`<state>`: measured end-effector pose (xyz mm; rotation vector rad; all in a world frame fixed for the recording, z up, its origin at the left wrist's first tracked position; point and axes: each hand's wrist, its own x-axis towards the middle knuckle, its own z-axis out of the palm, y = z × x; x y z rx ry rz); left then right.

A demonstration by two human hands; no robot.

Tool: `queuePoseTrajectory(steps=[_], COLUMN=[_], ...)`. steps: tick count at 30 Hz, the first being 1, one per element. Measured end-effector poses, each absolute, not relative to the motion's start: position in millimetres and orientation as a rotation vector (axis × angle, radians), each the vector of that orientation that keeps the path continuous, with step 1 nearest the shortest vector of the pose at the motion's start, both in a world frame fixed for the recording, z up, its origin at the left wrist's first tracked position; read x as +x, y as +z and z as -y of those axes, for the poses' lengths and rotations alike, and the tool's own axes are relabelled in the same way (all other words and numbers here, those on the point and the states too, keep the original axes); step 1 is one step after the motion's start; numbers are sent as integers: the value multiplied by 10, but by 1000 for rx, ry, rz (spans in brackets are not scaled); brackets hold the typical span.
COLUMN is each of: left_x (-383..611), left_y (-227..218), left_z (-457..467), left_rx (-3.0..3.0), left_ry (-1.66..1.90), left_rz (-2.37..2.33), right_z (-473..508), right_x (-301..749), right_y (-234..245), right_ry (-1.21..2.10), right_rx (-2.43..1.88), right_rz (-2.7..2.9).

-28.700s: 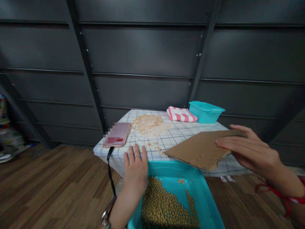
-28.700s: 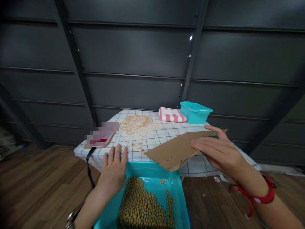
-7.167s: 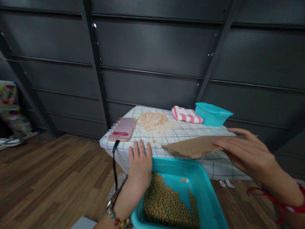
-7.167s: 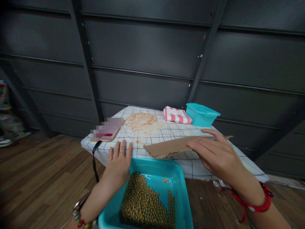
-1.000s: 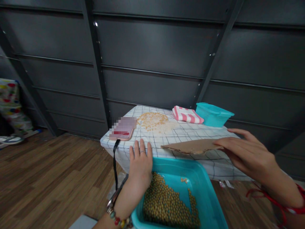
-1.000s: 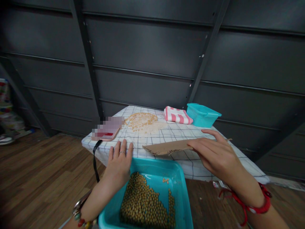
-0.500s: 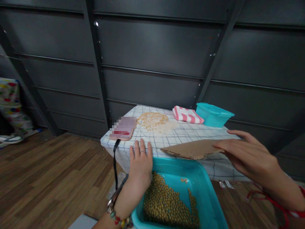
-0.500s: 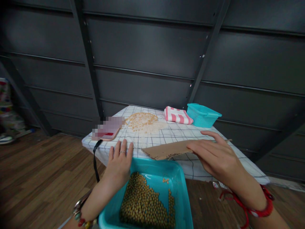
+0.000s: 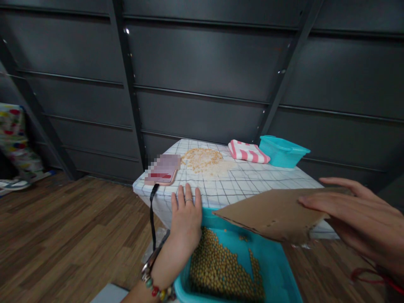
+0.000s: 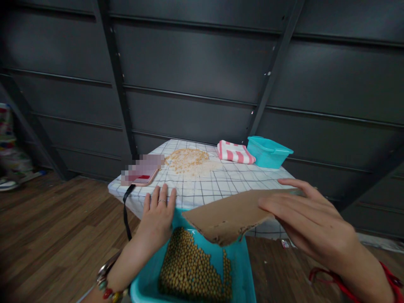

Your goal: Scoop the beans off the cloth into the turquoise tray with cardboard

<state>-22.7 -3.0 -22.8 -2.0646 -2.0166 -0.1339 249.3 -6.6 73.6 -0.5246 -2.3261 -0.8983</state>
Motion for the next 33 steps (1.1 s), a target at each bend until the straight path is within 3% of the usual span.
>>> queuePoseTrajectory(steps=[17,25,33], left_x=[-209,-198,-208], left_y=[-207,-169,-143], left_z=[10,17,23], left_rx=[-2045,-2033,-2044], left_ry=[-103,-74,-92], left_rz=[2050,2063,2075], right_z=[-402,-250,-543], right_x=[2206,2053,1862], right_y=[653,714,628], right_ry=[-1142,-998,-1220], right_rx=[-523,-456,-620], right_rz=[2278,2350,2247])
